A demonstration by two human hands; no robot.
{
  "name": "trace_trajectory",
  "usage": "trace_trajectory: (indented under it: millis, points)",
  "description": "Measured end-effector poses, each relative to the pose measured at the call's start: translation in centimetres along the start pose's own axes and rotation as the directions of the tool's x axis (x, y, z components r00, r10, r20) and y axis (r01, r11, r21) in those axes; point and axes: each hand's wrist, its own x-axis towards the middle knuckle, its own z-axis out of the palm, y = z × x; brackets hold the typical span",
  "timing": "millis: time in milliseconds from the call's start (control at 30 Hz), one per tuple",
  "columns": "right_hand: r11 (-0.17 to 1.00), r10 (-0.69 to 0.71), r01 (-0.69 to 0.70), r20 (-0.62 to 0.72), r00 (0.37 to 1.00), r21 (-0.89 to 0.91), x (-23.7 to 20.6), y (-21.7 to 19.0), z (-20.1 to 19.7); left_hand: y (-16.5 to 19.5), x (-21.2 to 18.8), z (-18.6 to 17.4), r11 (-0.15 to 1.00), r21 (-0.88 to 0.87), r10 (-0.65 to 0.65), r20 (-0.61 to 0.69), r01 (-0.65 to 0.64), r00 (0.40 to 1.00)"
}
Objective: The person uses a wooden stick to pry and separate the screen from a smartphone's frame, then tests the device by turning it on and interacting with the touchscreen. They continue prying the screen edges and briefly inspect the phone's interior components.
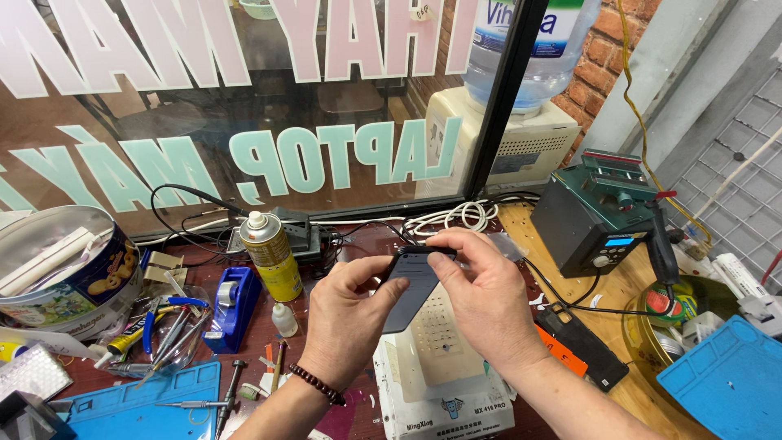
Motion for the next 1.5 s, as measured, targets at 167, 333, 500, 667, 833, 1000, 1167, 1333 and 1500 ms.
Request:
trace_trajectory:
  millis: [167, 333, 500, 667, 833, 1000, 1167, 1333, 1500]
  points:
    - [0.933, 0.355, -0.355, -0.018, 0.935, -0.063, -0.3, -0.3, 0.7, 0.4, -0.2, 0.1, 0.983, 0.061, 0.172, -0.013, -0.171, 0.985]
    - [0.921, 0.388, -0.388, 0.013, 0.922, 0.025, -0.3, -0.4, 0.8, 1.1, -0.3, 0.1, 0.986, 0.073, 0.152, 0.008, -0.152, 0.988]
    - [0.709, 0.541, -0.565, 0.188, 0.820, 0.422, -0.5, 0.2, 0.6, 2.0, -0.3, 0.2, 0.983, 0.173, 0.056, 0.056, -0.065, 0.997]
    - [0.796, 0.488, -0.499, 0.124, 0.864, 0.343, -1.0, 1.0, 0.9, 2.5, -0.5, 0.4, 0.980, 0.175, 0.087, 0.056, -0.095, 0.995]
    - [0.739, 0.533, -0.530, 0.122, 0.838, 0.415, -1.7, 1.9, 1.0, 1.4, -0.3, 0.5, 0.992, 0.123, -0.039, 0.226, 0.011, 0.973]
    - [0.700, 0.570, -0.557, 0.120, 0.813, 0.447, -1.0, 2.7, 1.0, -0.4, 0.8, 0.1, 0.958, -0.175, -0.119, 0.481, 0.228, 0.869]
    - [0.757, 0.465, -0.496, 0.184, 0.866, 0.424, -0.3, 3.0, 2.0, -1.1, 1.0, -1.6, 0.870, -0.083, -0.353, 0.584, 0.487, 0.731]
    - [0.955, 0.205, -0.255, 0.282, 0.937, 0.153, 1.1, 2.4, 3.2, -1.7, 0.6, -3.3, 0.797, -0.056, -0.472, 0.565, 0.602, 0.677]
    - [0.931, -0.148, 0.304, 0.554, 0.819, -0.200, 2.6, 1.4, 3.1, -2.9, 0.7, -4.9, 0.764, 0.190, -0.624, 0.462, 0.617, 0.630]
